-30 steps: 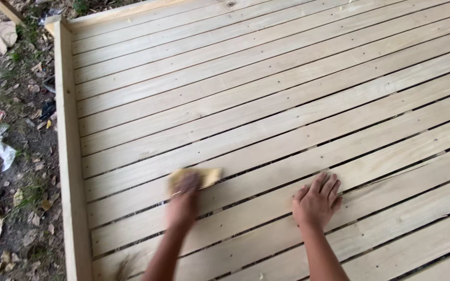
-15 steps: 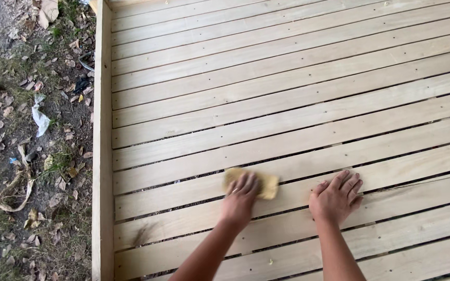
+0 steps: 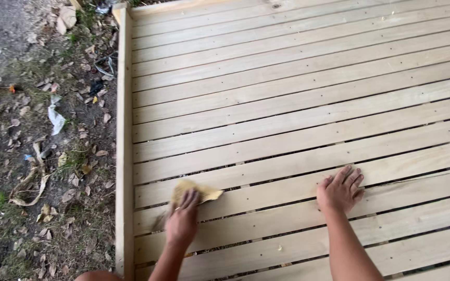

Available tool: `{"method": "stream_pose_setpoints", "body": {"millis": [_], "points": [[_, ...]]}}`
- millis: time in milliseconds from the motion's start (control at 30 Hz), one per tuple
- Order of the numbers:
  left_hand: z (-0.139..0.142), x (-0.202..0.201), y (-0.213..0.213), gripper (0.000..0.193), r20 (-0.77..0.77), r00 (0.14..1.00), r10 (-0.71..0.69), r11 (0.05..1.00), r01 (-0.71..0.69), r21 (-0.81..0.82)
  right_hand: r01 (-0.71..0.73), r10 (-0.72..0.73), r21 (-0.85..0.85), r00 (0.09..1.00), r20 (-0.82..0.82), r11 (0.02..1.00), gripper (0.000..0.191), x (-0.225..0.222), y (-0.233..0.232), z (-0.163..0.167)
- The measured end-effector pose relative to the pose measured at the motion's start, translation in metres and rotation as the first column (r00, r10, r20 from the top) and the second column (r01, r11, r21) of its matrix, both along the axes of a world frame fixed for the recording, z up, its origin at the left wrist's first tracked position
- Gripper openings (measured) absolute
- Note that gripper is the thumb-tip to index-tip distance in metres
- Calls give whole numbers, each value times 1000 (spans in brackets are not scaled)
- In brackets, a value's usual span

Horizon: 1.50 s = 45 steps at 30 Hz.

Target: The person sands the slatted surface of a large wooden frame outdoors, rubbing a sanding block back and forth across the planks while steadying the frame with the other hand. They occasionally reposition around the frame and briefly handle a piece of sandpaper before resuming sanding.

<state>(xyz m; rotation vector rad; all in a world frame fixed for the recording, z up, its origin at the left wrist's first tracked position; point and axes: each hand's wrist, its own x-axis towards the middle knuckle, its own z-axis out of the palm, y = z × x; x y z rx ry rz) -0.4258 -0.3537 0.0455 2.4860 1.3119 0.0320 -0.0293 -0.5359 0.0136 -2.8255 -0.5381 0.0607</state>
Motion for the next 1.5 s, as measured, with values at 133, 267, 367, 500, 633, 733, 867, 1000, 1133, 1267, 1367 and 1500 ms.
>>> {"method": "stream_pose_setpoints", "body": {"millis": [133,267,367,500,633,733,867,1000,1133,1267,1367,1500], "points": [[-3,-25,5,58,-226,970,93,996,-94,5,-56,52,-78,997,-51,995,90,-33,-2,1],[-19,50,10,66,29,994,-110,993,109,44,-53,55,-120,998,16,991,87,-58,1,0],[-22,127,10,60,238,965,-112,992,120,-23,-43,47,-119,998,31,992,85,-60,3,2],[-22,139,5,53,299,949,-99,995,104,-1,-43,48,-126,998,40,991,84,-53,5,3],[-25,64,14,52,308,950,39,998,-49,26,-58,64,-108,997,47,992,85,-54,7,1],[-27,53,22,50,376,919,117,992,-128,5,-50,53,-79,998,30,996,84,-57,9,1],[-21,129,20,59,302,950,-83,996,75,37,-68,75,-102,995,62,992,85,-59,13,3],[-5,157,19,58,379,917,-125,989,147,-31,-68,73,-89,995,64,994,85,-57,13,9],[-6,71,35,58,347,938,-15,999,25,-26,-66,71,-100,997,42,993,84,-58,15,18],[-10,3,44,49,402,902,156,975,-206,86,-91,99,-111,993,69,990,85,-82,37,21],[-7,26,39,56,384,907,172,969,-225,97,-143,141,19,986,84,990,88,-113,62,20],[8,115,26,49,376,923,-85,996,91,2,-129,136,-72,985,111,989,83,-134,75,19]]}}
